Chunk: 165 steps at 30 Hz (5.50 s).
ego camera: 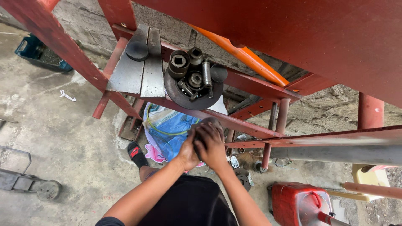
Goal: The person wipes a cylindrical metal automotive component with a cloth, turning it to clean different sides. They set it on a red work stand, pick up and reposition sockets and a metal rod, then wipe a round disc-shaped part with the cloth.
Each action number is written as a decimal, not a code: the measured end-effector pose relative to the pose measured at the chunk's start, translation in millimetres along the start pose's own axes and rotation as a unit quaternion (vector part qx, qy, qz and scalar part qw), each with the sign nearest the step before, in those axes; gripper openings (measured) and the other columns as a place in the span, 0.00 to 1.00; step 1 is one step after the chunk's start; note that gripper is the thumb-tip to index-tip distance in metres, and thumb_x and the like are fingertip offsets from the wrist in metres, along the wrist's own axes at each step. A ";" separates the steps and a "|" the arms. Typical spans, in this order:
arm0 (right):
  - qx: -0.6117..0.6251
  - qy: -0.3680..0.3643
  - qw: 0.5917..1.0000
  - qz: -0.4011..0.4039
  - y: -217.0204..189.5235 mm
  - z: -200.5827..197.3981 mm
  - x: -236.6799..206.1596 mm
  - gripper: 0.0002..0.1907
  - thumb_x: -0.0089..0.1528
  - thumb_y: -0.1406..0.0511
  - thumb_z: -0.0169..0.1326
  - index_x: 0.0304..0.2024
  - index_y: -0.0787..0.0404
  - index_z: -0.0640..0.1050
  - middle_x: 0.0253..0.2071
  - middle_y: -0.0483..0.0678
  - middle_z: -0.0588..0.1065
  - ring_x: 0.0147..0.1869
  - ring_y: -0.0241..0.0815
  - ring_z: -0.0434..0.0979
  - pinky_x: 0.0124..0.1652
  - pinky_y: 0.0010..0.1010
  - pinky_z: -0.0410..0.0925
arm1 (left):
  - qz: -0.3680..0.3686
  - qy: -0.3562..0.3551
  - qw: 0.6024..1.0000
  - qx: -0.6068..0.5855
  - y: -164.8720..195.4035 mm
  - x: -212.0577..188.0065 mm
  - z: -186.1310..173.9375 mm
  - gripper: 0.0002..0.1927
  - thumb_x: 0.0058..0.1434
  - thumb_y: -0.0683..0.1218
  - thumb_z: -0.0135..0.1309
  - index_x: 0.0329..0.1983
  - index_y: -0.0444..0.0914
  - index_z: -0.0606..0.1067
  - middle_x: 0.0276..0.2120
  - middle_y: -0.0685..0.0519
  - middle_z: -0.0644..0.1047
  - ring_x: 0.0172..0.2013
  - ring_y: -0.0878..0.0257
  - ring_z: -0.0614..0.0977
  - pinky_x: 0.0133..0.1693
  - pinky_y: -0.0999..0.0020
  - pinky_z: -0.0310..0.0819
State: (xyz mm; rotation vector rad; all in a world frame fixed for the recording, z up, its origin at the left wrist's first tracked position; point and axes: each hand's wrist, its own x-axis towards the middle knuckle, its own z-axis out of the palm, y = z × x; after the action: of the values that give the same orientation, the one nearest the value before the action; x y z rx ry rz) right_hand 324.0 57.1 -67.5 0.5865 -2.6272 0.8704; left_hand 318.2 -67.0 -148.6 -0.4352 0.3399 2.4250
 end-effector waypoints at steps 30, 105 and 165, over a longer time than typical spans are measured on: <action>0.287 0.149 0.904 0.280 50.7 -6.9 -26.9 0.13 0.69 0.68 0.52 0.54 0.69 0.72 0.45 0.50 0.76 0.50 0.38 0.74 0.53 0.29 0.67 | -0.018 -0.057 0.997 -0.046 2.9 0.8 1.1 0.35 0.68 0.66 0.43 0.69 0.42 0.68 0.63 0.51 0.75 0.62 0.55 0.76 0.66 0.50 0.65; -0.047 0.011 0.999 -0.015 -1.1 44.2 -13.3 0.20 0.68 0.60 0.45 0.61 0.56 0.76 0.68 0.53 0.68 0.72 0.60 0.63 0.67 0.50 0.54 | 0.035 0.043 0.997 0.056 -10.4 -4.0 -34.2 0.31 0.69 0.66 0.42 0.66 0.42 0.69 0.58 0.51 0.77 0.56 0.59 0.78 0.58 0.57 0.71; 0.677 0.077 0.481 0.551 135.5 -17.4 -24.1 0.12 0.64 0.58 0.47 0.42 0.59 0.72 0.37 0.51 0.76 0.42 0.49 0.79 0.47 0.50 0.74 | 0.169 0.061 0.982 0.057 55.8 -86.0 -21.1 0.39 0.66 0.68 0.44 0.70 0.38 0.64 0.63 0.47 0.73 0.63 0.51 0.74 0.64 0.49 0.67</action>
State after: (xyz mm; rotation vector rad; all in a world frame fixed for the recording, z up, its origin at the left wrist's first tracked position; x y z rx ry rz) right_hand 284.0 173.8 -131.0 -1.1404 -1.1807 3.0501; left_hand 350.9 -164.0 -127.0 -0.5113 0.6500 2.6936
